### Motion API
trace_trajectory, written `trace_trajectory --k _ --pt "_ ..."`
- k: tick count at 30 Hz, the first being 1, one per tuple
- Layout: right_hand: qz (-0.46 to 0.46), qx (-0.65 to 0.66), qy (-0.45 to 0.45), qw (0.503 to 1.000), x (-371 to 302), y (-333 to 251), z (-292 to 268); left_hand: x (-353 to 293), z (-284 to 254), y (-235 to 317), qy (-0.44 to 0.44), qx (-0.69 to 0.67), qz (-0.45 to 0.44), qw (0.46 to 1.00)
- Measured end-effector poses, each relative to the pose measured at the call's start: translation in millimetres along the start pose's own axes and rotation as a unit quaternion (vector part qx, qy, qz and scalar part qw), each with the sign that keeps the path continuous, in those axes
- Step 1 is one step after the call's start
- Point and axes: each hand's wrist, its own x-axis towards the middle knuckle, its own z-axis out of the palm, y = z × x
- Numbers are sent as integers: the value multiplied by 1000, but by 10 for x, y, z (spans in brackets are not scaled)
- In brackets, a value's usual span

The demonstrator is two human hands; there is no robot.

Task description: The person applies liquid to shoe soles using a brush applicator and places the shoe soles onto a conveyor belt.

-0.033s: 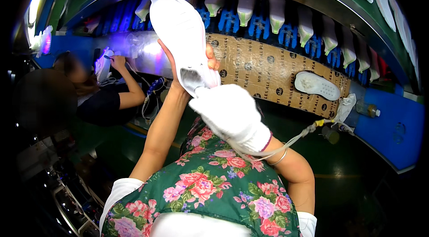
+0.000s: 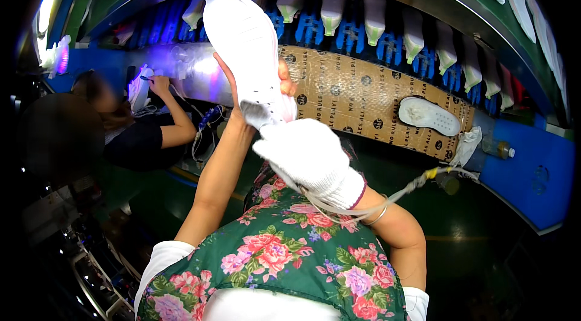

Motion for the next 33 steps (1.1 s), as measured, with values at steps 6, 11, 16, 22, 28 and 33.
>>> trace_trajectory --k 6,11,16,22,28,33 --pt "44 -14 -4 999 67 -26 -131 58 -31 152 -33 111 -65 991" --pt "-3 -13 -3 1000 -44 -40 -10 97 -53 171 -11 134 -99 986" --pt "40 43 -38 998 15 -27 -206 132 -91 257 -53 128 -209 968" --pt "12 -32 -88 996 -84 -24 -114 274 -38 238 -4 266 -239 934" --pt "99 123 -88 984 48 -25 -334 328 120 216 31 524 -274 806" --pt "0 0 -110 994 -89 -11 -199 433 286 219 6 634 -334 697"
